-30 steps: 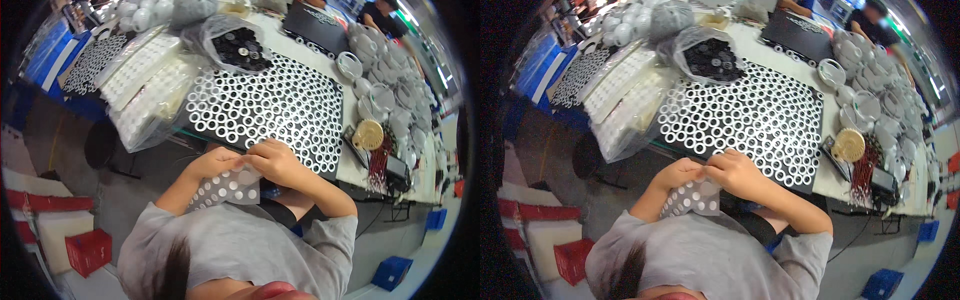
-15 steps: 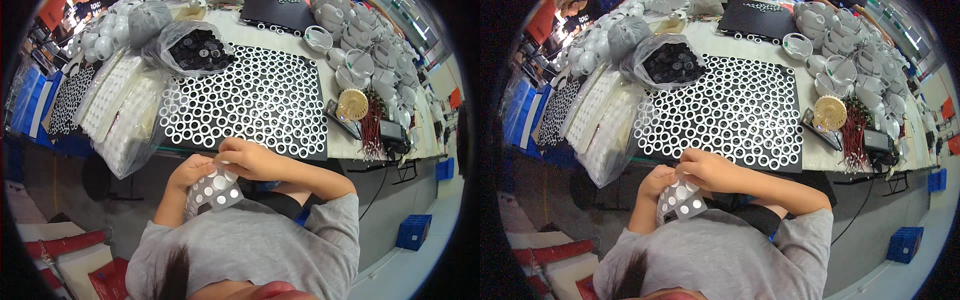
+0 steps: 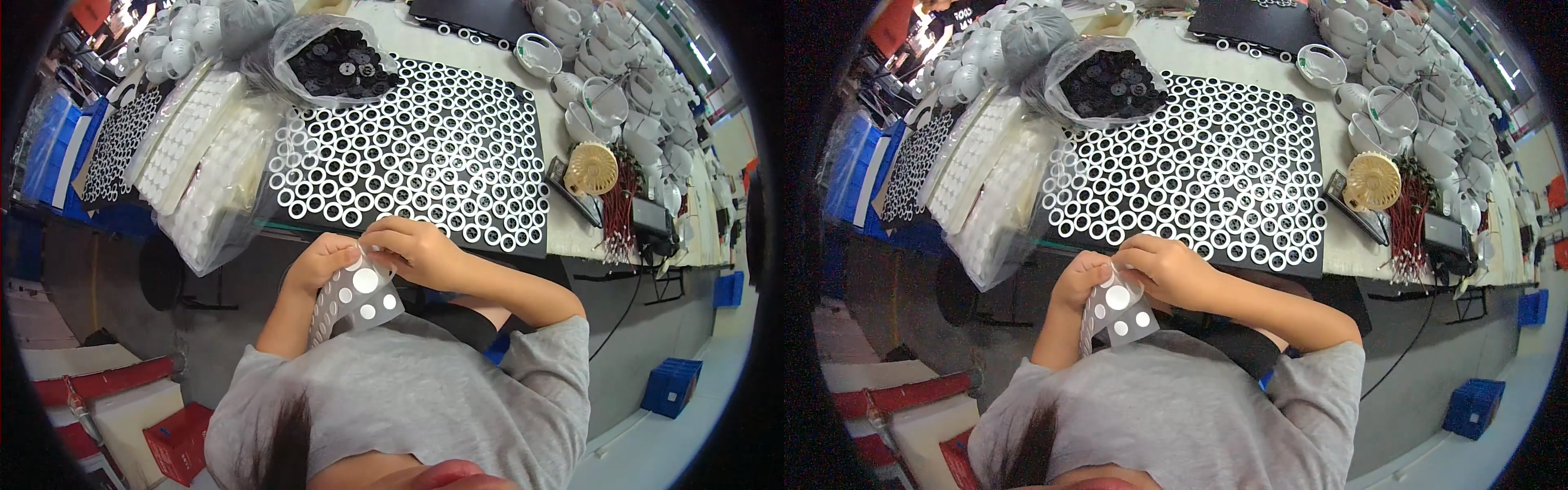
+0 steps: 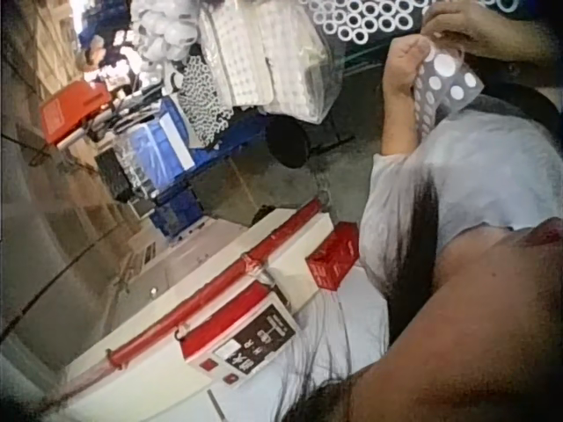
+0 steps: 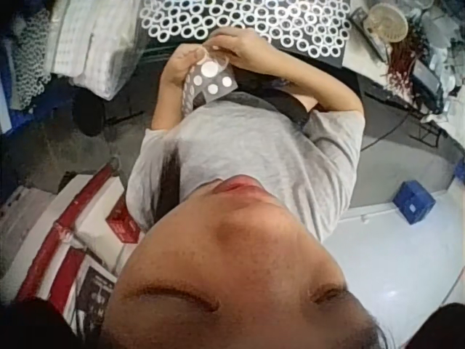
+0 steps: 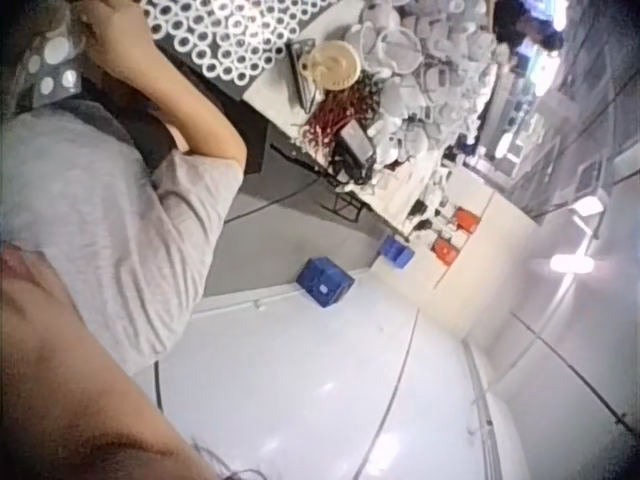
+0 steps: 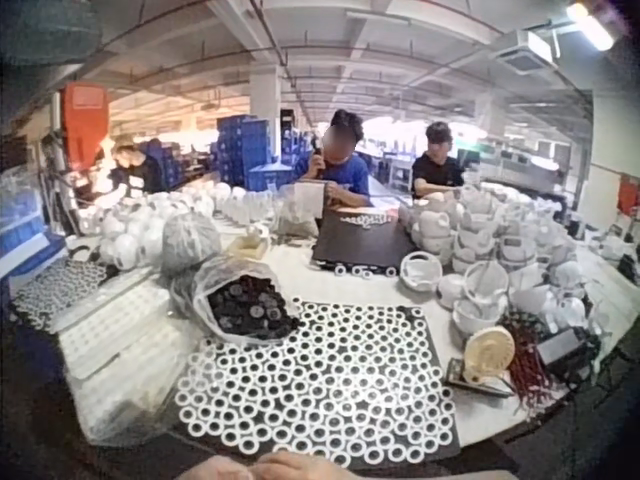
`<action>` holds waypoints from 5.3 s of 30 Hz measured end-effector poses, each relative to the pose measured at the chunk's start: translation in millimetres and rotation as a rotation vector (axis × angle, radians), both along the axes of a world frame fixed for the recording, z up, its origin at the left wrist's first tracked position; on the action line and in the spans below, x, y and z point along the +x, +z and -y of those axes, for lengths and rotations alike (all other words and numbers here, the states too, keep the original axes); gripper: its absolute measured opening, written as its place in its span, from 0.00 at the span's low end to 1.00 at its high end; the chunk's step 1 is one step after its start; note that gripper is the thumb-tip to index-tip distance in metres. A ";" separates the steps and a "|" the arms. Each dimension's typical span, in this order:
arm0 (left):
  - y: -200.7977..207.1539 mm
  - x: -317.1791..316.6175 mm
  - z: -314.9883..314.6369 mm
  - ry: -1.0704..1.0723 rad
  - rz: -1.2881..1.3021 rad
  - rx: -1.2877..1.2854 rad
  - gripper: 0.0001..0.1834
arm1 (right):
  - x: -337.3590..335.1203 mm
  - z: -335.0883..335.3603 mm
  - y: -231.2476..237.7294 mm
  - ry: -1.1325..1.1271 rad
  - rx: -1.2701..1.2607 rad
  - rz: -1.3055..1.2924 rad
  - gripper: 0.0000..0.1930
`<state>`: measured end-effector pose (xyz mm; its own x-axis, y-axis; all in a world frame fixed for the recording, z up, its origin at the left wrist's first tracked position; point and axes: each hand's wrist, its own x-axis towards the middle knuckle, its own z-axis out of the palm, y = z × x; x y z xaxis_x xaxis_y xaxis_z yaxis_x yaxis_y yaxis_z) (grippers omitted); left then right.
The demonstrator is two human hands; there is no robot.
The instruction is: The person sits at a workbench and repeatedly picks up small white circular components from a perforated sheet. They place these components into a black tray filled with similar items. The person handles the components one by one, transferring them from the sheet to the tray.
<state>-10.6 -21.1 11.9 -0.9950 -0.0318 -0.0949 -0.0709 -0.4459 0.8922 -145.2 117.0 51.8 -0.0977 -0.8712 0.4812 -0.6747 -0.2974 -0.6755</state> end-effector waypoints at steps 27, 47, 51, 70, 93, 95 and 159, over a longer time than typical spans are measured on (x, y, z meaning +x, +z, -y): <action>-0.3 4.4 10.4 0.102 0.093 -0.093 0.14 | -31.6 9.5 34.1 0.062 0.144 0.114 0.05; 17.4 -2.7 -2.0 -0.077 0.014 -0.518 0.13 | -20.7 13.9 28.5 0.186 0.529 0.179 0.07; 20.6 -4.3 -2.8 -0.078 0.028 -0.681 0.11 | -20.0 13.4 20.9 0.165 0.521 0.075 0.04; 2.7 -3.6 3.0 0.002 0.096 -0.176 0.09 | -21.3 3.9 20.5 0.083 -0.030 -0.099 0.08; -23.7 7.3 -1.6 -0.104 0.094 -0.093 0.12 | -353.2 -33.4 -64.3 -1.227 0.242 0.275 0.14; -22.5 7.0 -1.6 -0.106 0.095 -0.090 0.13 | -351.9 -31.2 -63.0 -1.286 0.311 0.207 0.15; 4.3 -10.6 -11.1 -0.064 0.028 -0.677 0.07 | 0.9 -10.0 6.5 -0.080 0.289 -0.505 0.08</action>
